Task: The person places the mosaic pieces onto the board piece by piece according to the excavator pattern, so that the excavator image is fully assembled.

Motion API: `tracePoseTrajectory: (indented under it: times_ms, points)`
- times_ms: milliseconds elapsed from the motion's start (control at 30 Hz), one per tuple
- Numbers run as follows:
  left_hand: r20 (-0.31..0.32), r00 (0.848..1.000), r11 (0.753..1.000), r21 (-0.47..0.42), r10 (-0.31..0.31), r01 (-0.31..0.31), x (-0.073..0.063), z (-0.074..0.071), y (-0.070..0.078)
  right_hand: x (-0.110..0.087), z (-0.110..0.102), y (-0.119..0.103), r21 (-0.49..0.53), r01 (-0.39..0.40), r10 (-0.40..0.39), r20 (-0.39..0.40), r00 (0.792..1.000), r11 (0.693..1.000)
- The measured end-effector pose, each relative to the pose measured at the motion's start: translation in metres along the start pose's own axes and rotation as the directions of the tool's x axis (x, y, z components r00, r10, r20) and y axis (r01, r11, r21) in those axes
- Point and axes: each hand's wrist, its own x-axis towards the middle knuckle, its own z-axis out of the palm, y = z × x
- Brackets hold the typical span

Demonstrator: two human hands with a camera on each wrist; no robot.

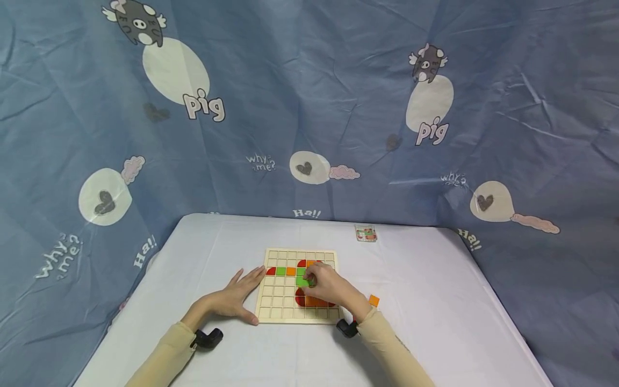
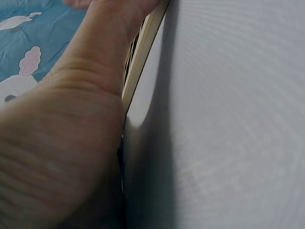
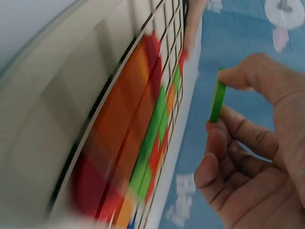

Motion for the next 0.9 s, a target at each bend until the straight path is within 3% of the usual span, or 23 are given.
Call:
tracePoseTrajectory:
  times_ms: [167, 400, 567, 900]
  points:
    - [0.003, 1.0, 1.0, -0.009, 0.018, -0.018, 0.0, -0.001, -0.001, 0.035, 0.022, -0.018, 0.013, 0.036, -0.037, 0.07, 0.997, 0.999]
    - [0.005, 1.0, 1.0, -0.002, 0.028, -0.028, -0.001, -0.001, -0.004, 0.066, 0.049, -0.029, -0.031, 0.048, -0.046, 0.076, 0.996, 0.998]
    - [0.014, 1.0, 1.0, -0.014, 0.027, -0.027, -0.002, -0.002, -0.003, 0.074, 0.06, -0.032, -0.039, -0.003, 0.006, 0.086, 0.996, 0.999]
    - [0.015, 1.0, 1.0, -0.016, 0.021, -0.02, -0.002, -0.001, -0.003, 0.079, 0.064, -0.034, -0.029, -0.031, 0.034, 0.089, 0.995, 0.999]
